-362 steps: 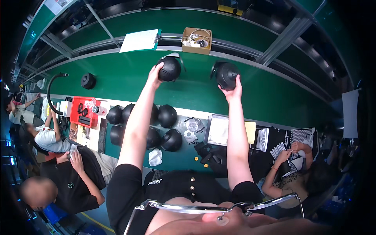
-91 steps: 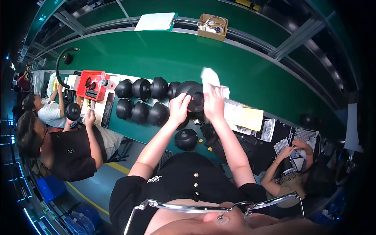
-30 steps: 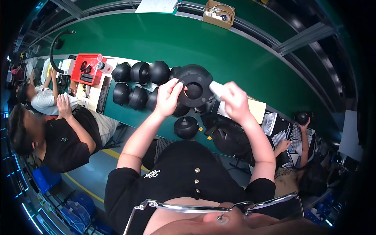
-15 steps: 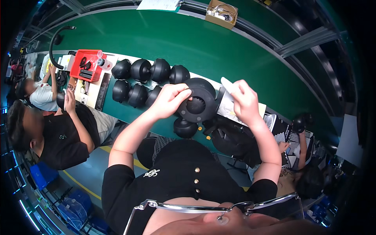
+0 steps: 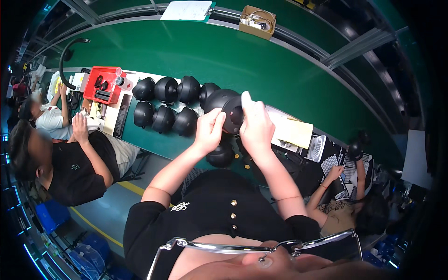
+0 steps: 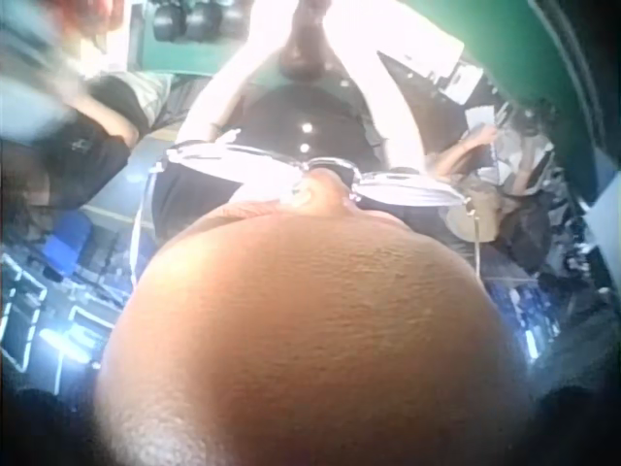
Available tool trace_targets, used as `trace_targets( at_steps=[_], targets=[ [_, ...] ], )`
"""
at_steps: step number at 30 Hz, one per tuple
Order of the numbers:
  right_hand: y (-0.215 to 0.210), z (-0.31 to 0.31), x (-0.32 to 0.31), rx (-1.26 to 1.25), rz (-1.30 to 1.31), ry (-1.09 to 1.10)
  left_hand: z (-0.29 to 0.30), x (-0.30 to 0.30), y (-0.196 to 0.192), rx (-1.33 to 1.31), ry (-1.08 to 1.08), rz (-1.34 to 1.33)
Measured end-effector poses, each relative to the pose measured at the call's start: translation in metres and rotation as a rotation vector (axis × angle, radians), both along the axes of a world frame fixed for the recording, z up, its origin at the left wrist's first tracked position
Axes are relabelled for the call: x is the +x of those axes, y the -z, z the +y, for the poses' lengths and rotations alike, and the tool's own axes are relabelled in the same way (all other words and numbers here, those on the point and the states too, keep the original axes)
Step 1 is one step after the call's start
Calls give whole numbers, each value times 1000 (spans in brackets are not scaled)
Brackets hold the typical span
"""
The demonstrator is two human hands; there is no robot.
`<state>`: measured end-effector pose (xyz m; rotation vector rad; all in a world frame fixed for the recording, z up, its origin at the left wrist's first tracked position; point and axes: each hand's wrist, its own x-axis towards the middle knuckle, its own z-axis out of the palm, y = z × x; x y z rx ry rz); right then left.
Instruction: The person cleans camera components with a cloth by picking up each device, wiping its surfaces, and placing it on the table.
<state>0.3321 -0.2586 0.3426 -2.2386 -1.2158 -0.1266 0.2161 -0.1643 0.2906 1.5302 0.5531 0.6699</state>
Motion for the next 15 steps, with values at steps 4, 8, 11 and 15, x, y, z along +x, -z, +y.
trace_targets(
  at_steps=[4,8,11,15],
  targets=[
    [18,-4,-25,74,-58,-189,-6,0,7,-31,3,4],
    [14,0,-3,34,-54,36,-18,-2,8,-127,-21,-87],
    [28,-9,-25,30,-55,-160,-15,-2,16,27,-76,-58],
    [22,-8,-7,104,-41,-25,-17,-4,6,5,-96,-57]
  ],
)
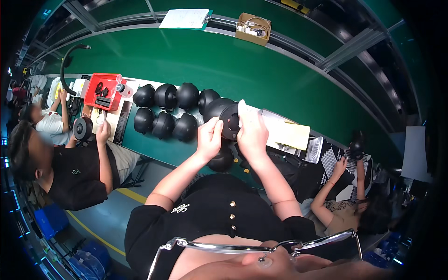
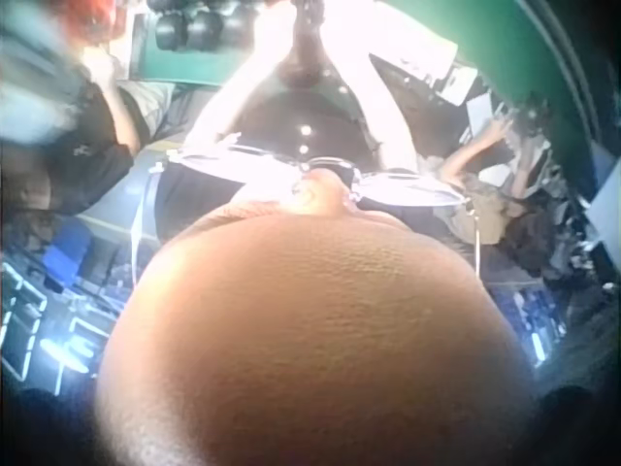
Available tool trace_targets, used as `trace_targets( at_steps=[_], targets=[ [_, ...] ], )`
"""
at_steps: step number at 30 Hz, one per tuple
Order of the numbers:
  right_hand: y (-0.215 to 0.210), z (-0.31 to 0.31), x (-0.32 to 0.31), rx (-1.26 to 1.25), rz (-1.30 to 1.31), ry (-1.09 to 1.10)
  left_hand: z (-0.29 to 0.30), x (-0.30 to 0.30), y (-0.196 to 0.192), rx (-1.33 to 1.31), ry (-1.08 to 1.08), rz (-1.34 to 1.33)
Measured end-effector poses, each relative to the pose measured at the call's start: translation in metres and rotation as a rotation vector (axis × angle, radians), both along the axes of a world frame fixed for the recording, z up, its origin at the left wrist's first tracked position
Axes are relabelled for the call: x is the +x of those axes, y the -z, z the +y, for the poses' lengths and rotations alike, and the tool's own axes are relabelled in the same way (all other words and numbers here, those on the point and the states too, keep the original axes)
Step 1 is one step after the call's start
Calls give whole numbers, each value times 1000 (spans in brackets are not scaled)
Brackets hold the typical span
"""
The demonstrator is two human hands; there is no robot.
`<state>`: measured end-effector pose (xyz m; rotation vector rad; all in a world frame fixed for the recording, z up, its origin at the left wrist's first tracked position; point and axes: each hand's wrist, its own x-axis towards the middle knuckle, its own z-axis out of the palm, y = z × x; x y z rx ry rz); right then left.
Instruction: The person cleans camera components with a cloth by picking up each device, wiping its surfaces, and placing it on the table.
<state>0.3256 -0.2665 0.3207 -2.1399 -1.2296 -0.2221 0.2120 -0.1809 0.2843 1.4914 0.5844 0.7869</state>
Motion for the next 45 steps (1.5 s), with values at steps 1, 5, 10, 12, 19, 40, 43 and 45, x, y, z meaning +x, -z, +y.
trace_targets(
  at_steps=[1,5,10,12,19,40,43,45],
  targets=[
    [12,-5,-7,-85,-44,-31,0,1,0,3,9,-6],
    [-4,-1,-4,28,27,-27,2,-2,-2,72,-21,37],
    [3,-5,-26,4,-1,-172,1,-3,4,29,-38,14],
    [3,0,-1,1,31,-70,0,-2,4,50,-26,14],
    [-8,-1,5,42,3,-56,2,-2,-4,-13,10,13],
    [78,-53,53,380,1112,-46,4,-27,-22,712,84,-262],
    [75,-46,50,426,1109,-45,1,-29,-28,739,76,-262],
    [83,-45,52,424,1155,-39,3,-27,-32,732,104,-271]
  ],
)
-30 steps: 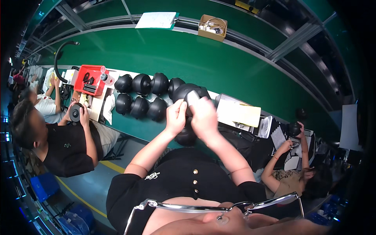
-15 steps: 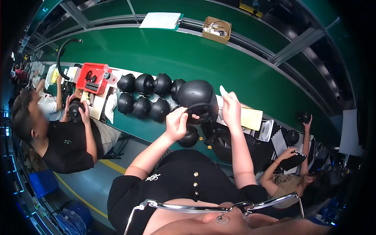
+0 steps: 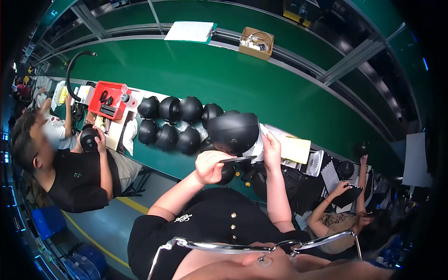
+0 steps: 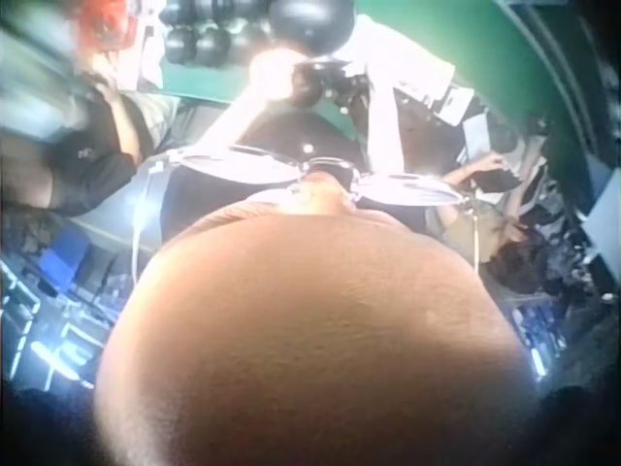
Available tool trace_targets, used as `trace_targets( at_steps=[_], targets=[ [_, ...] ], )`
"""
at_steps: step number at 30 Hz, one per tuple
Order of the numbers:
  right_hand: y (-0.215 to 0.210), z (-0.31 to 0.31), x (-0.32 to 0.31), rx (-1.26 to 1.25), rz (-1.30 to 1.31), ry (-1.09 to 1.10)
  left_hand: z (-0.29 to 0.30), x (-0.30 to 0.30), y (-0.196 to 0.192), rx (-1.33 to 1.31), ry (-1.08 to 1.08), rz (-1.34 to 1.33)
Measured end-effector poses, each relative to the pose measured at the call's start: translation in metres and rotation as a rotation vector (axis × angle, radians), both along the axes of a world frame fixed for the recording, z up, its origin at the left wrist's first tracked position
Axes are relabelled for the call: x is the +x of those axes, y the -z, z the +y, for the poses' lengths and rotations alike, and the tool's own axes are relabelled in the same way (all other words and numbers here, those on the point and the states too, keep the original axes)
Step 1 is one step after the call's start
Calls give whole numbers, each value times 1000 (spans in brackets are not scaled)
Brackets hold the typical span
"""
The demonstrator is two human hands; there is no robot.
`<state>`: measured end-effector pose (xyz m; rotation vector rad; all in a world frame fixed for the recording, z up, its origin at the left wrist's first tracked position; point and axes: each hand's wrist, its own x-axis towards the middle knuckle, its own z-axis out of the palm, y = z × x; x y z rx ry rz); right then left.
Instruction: The person cleans camera components with a cloth by picking up each device, wiping its surfaces, and placing it on the table.
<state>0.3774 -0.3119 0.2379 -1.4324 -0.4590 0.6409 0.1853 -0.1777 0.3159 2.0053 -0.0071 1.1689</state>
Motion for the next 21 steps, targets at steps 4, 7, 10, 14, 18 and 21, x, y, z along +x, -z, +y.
trace_targets(
  at_steps=[4,7,10,14,18,21],
  targets=[
    [21,-8,0,-51,42,-70,0,2,10,20,-6,-21],
    [18,-7,-5,-130,-2,-48,-6,7,4,-633,76,87],
    [-1,2,-16,102,150,101,-5,25,20,-1211,157,-188],
    [-15,0,-22,152,-283,204,-6,32,35,-1229,158,-198],
    [-37,7,-31,94,-622,199,-10,35,35,-1217,152,-201],
    [-41,15,-45,-39,-1032,26,-15,40,40,-1237,174,-185]
  ],
)
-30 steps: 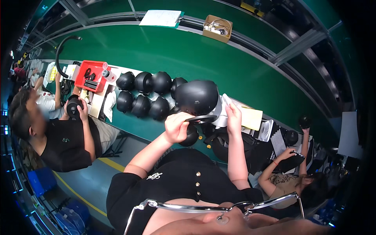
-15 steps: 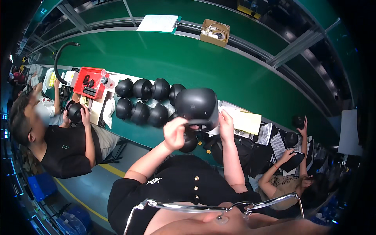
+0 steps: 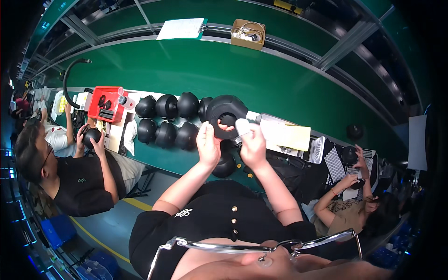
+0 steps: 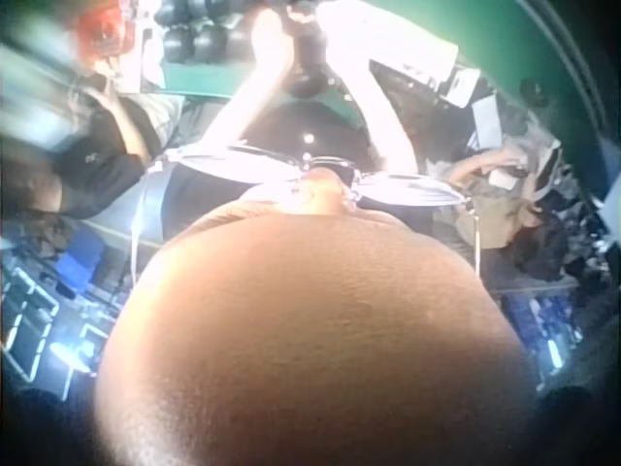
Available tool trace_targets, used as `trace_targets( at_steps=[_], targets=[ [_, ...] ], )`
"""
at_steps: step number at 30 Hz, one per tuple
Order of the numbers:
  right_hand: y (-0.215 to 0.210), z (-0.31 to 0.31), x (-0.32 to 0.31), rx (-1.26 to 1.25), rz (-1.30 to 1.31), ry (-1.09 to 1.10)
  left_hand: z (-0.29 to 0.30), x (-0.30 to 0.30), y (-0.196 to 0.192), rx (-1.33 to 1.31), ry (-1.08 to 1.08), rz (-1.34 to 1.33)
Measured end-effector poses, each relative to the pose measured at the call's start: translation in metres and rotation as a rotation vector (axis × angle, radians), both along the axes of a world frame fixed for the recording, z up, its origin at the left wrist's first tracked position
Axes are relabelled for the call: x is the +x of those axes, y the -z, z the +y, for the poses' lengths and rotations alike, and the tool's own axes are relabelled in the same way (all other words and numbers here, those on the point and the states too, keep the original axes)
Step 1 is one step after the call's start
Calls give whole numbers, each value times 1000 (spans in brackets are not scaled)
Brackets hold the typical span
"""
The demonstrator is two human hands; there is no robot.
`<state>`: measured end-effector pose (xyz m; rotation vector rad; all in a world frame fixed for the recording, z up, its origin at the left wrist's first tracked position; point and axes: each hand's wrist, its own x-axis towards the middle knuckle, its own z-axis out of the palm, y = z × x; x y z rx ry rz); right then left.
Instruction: The person cleans camera components with a cloth by picking up each device, wiping its surfaces, and placing it on the table.
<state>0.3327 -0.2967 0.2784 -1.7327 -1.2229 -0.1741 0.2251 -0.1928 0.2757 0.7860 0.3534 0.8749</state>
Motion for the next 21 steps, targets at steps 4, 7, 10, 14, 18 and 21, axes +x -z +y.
trace_targets(
  at_steps=[4,7,10,14,18,21],
  targets=[
    [-9,-7,5,-167,-107,-21,4,-2,7,33,-22,49],
    [-13,0,-1,-126,-179,-152,4,0,10,70,-31,120],
    [-10,-9,28,-276,1,41,4,-1,15,73,-8,125],
    [11,-17,16,-233,-156,-56,15,2,25,-13,-78,167],
    [23,-21,3,-196,-104,-76,16,11,16,-21,-120,182],
    [18,4,-9,-164,-227,-176,9,20,31,-48,-62,137]
  ],
)
